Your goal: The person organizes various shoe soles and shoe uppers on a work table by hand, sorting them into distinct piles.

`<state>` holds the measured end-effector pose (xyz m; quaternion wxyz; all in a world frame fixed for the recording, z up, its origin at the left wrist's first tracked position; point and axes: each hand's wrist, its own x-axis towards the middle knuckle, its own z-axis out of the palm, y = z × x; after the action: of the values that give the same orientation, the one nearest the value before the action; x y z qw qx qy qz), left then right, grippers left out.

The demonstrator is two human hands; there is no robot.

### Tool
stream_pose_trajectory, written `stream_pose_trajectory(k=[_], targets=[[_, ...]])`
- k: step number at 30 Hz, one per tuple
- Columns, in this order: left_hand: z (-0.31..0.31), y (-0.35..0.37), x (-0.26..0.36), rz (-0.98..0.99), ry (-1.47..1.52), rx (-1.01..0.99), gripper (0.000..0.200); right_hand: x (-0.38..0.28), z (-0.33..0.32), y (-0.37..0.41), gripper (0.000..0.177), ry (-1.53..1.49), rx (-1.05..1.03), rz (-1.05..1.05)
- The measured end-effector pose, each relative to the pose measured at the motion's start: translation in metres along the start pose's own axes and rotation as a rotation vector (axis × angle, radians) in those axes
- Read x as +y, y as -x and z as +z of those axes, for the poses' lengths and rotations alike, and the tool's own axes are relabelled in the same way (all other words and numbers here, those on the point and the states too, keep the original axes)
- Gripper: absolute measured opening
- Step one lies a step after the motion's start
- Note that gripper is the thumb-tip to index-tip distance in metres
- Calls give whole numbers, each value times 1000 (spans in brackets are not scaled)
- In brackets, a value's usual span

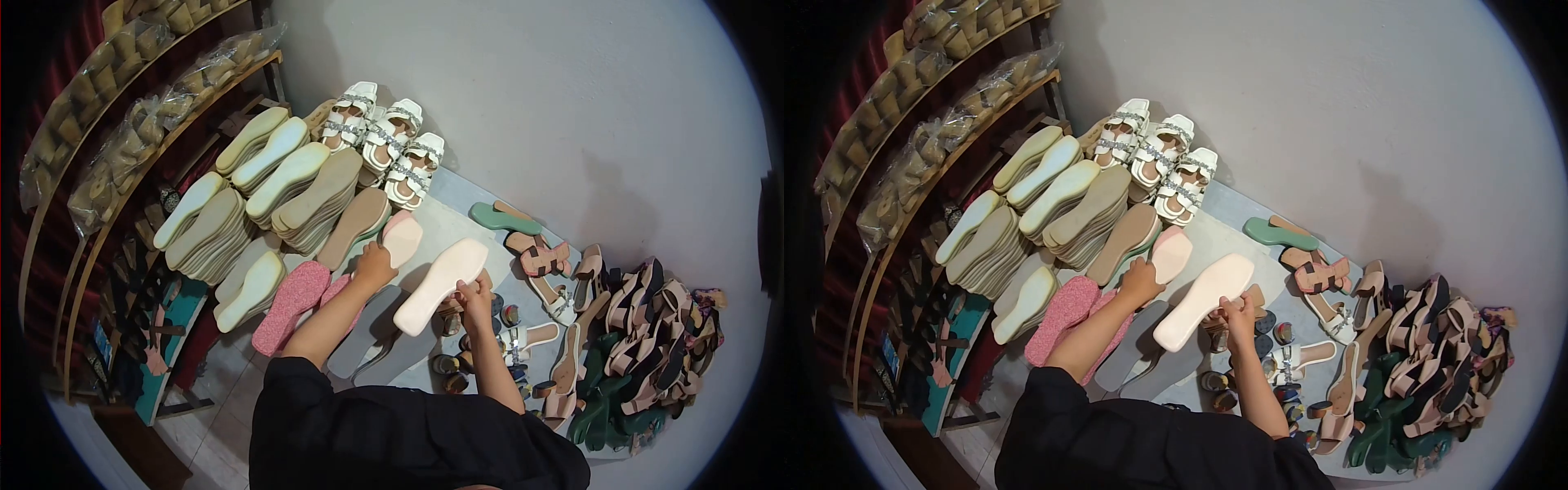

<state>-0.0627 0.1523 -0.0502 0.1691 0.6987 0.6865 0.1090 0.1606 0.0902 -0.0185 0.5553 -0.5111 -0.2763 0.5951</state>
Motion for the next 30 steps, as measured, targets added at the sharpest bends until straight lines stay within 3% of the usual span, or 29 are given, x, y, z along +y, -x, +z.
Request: stream_pose_trajectory(k=[5,11,14,17,20,23,27,30], targets=[[28,-8,-7,12,-149,48,64,-1,-7,6,34,11,12,8],[40,-19,-1,-34,-124,96,69,12,-2,6,35,-4,-67,42],[19,-1,10,-66,-148,188,70,15,3,7,37,3,-94,33],[34,1,-7,23,232,415,75,14,7,3,38,35,-37,-58],[-41,67,36,318,484,340,71,9,18,0,40,44,33,-137],[-74,103,70,304,150,248,68,3,36,0,42,12,5,-154],[-57,77,37,255,115,376,63,-8,62,10,52,-8,-111,-113],[-66,46,-6,14,104,303,60,3,54,12,56,19,-149,-32]])
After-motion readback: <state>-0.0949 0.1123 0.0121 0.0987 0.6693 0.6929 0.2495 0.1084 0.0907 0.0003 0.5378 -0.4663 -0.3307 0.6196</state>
